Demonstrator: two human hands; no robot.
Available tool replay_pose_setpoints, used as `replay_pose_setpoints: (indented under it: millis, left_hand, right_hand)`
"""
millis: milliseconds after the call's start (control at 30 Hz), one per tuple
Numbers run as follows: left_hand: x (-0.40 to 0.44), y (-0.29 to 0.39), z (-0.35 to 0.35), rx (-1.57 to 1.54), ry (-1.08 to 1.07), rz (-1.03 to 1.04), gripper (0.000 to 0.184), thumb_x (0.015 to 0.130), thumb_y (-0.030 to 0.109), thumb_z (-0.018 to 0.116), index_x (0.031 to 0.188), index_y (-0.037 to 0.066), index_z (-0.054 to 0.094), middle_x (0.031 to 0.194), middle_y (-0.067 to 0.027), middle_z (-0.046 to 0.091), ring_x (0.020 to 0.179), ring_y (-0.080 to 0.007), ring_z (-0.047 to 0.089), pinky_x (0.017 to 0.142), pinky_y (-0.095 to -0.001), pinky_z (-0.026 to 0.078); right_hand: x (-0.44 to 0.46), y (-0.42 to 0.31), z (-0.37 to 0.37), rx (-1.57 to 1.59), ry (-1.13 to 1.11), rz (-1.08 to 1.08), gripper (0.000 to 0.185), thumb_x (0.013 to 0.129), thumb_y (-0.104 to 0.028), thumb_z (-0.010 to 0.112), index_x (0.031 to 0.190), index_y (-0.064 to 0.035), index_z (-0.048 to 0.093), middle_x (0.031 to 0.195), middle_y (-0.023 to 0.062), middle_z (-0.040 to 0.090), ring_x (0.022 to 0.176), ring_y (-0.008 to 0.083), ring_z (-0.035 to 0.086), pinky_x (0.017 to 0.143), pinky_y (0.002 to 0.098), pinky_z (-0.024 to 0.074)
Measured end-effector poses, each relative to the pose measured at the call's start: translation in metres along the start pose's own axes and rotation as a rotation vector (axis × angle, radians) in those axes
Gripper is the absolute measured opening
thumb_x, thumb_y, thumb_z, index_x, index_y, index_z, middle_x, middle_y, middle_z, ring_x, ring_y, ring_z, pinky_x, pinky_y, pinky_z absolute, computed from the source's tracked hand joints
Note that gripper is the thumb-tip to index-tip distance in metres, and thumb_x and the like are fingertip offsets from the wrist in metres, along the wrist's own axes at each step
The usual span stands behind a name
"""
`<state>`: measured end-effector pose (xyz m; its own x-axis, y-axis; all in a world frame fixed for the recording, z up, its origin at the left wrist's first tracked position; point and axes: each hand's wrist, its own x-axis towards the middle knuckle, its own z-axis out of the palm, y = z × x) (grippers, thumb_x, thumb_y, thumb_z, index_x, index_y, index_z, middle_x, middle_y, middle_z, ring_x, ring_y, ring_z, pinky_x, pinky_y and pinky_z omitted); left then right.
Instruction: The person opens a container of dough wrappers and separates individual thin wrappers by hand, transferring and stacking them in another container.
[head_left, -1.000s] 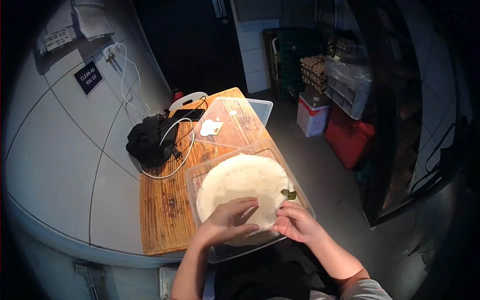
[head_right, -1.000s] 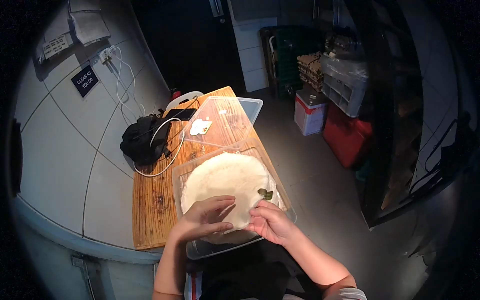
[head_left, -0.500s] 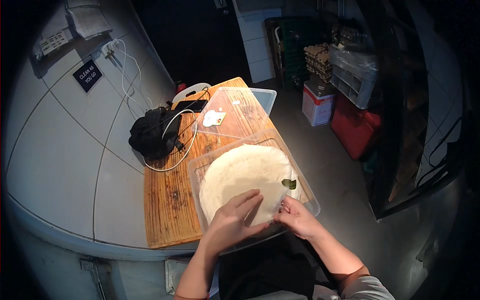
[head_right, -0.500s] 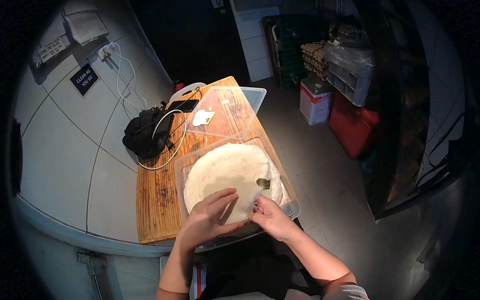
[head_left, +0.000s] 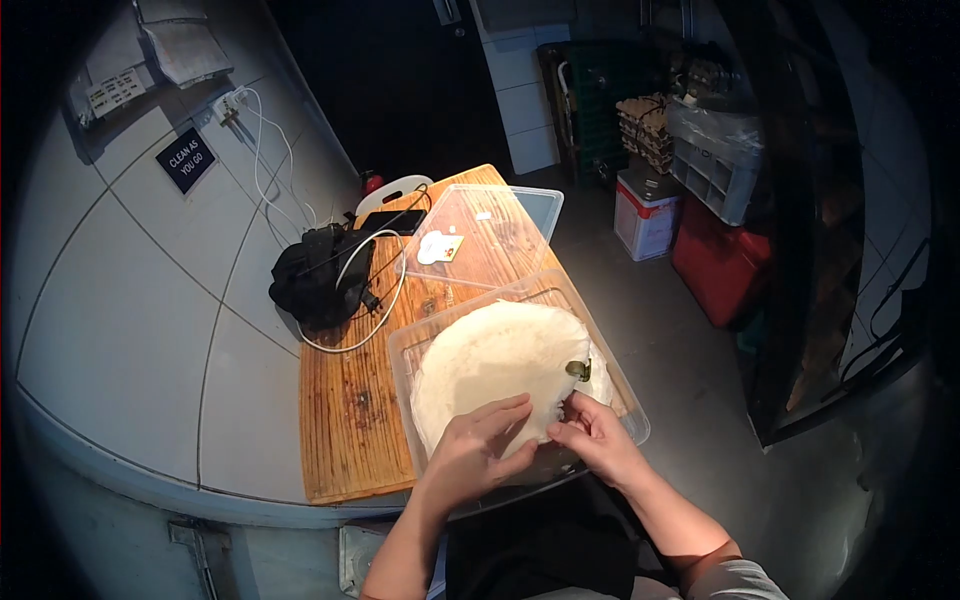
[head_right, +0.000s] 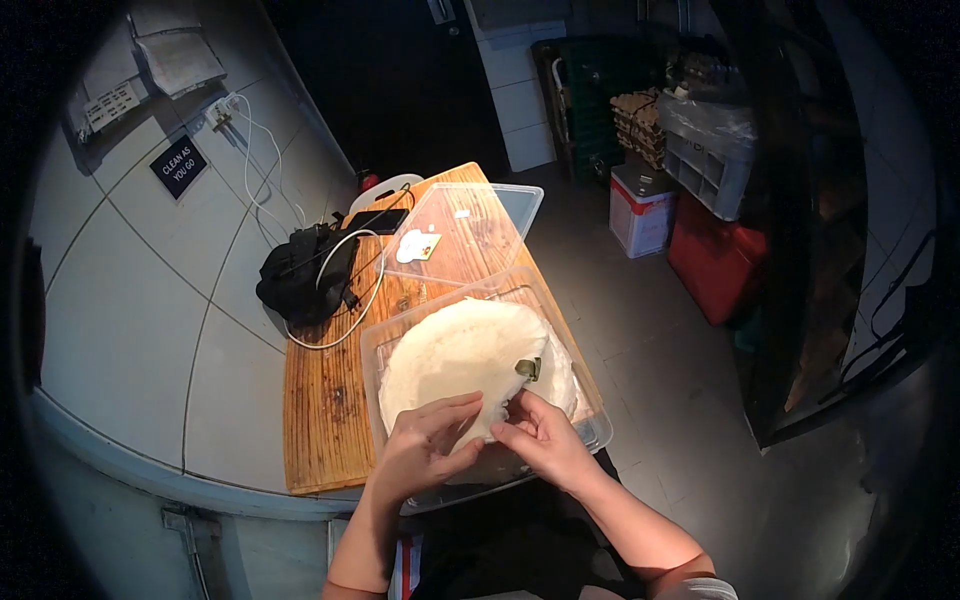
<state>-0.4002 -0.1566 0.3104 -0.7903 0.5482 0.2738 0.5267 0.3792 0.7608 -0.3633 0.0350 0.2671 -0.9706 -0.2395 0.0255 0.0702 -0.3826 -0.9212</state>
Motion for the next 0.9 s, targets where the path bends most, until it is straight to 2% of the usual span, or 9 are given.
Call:
replay_pose_setpoints:
  millis: [167,267,367,500,600,667,767,800,900]
  left_hand:
    - [0.000,-0.012,-0.003,-0.160,-0.037,-0.019,0.006,0.082,0.002,0.070,0.085,-0.002,0.067,0.109,-0.0168,0.067,0.101,-0.0253,0.066,0.084,-0.0316,0.052]
    - [0.000,-0.006,-0.003,-0.152,-0.028,-0.015,0.002,0.085,-0.001,0.064,0.086,-0.003,0.065,0.103,-0.0137,0.067,0.098,-0.0225,0.064,0.081,-0.0320,0.053]
    - [0.000,-0.001,0.000,-0.212,0.045,-0.100,0.003,0.088,0.000,0.061,0.087,-0.003,0.062,0.098,-0.0112,0.066,0.090,-0.0175,0.062,0.077,-0.0299,0.052]
    - [0.001,-0.007,0.000,-0.095,0.123,-0.095,0.006,0.089,0.002,0.061,0.090,-0.004,0.060,0.093,-0.0115,0.063,0.080,-0.0191,0.063,0.074,-0.0308,0.052]
    - [0.003,-0.018,0.002,-0.106,0.153,-0.178,0.005,0.090,0.002,0.060,0.090,-0.003,0.060,0.095,-0.0107,0.063,0.082,-0.0168,0.061,0.074,-0.0290,0.051]
    - [0.004,-0.023,0.003,-0.126,0.138,-0.241,0.004,0.090,0.001,0.058,0.091,-0.002,0.059,0.100,-0.0088,0.064,0.088,-0.0138,0.059,0.076,-0.0258,0.049]
    - [0.003,-0.016,0.005,-0.256,0.022,-0.142,0.013,0.088,0.003,0.062,0.100,-0.001,0.059,0.102,-0.0095,0.063,0.090,-0.0163,0.061,0.077,-0.0277,0.049]
    - [0.004,-0.013,0.006,-0.153,0.000,-0.096,0.018,0.087,0.003,0.064,0.103,-0.001,0.059,0.102,-0.0098,0.062,0.090,-0.0174,0.061,0.077,-0.0281,0.050]
    - [0.010,-0.008,0.005,0.059,-0.015,0.046,0.029,0.079,0.003,0.072,0.106,0.000,0.062,0.101,-0.0120,0.062,0.086,-0.0221,0.063,0.075,-0.0293,0.051]
  right_hand:
    - [0.003,0.006,-0.001,0.052,0.084,0.048,0.042,0.096,-0.018,0.057,0.130,0.0038,0.044,0.120,0.0088,0.056,0.109,0.0128,0.054,0.095,0.0278,0.0428]
    - [0.000,0.005,0.000,0.070,0.077,0.052,0.045,0.095,-0.018,0.059,0.130,0.0044,0.043,0.121,0.0097,0.055,0.110,0.0131,0.054,0.096,0.0284,0.0428]
    - [0.000,-0.003,0.009,-0.080,0.106,0.052,0.051,0.091,-0.013,0.062,0.132,0.0055,0.037,0.122,0.0121,0.054,0.112,0.0141,0.053,0.096,0.0291,0.0433]
    - [0.006,0.015,0.014,-0.128,0.212,-0.025,0.059,0.083,-0.003,0.062,0.133,0.0074,0.030,0.124,0.0165,0.052,0.116,0.0179,0.051,0.096,0.0308,0.0439]
    - [0.006,0.018,0.010,-0.180,0.165,0.023,0.073,0.082,0.002,0.058,0.143,0.0035,0.018,0.134,0.0116,0.042,0.119,0.0177,0.047,0.100,0.0297,0.0403]
    - [0.006,0.025,0.005,-0.248,0.177,0.016,0.069,0.083,0.000,0.057,0.142,0.0043,0.020,0.133,0.0124,0.043,0.120,0.0180,0.047,0.100,0.0303,0.0401]
    - [0.007,0.024,0.004,-0.363,0.212,0.020,0.063,0.086,-0.005,0.057,0.139,0.0049,0.024,0.130,0.0145,0.046,0.120,0.0188,0.047,0.099,0.0312,0.0400]
    - [0.008,0.022,0.005,-0.406,0.223,0.023,0.061,0.087,-0.007,0.057,0.138,0.0050,0.025,0.129,0.0154,0.047,0.119,0.0192,0.047,0.099,0.0316,0.0400]
    - [0.011,0.012,0.013,-0.474,0.263,-0.086,0.048,0.088,-0.019,0.056,0.120,0.0117,0.036,0.110,0.0294,0.059,0.105,0.0388,0.060,0.091,0.0406,0.0457]
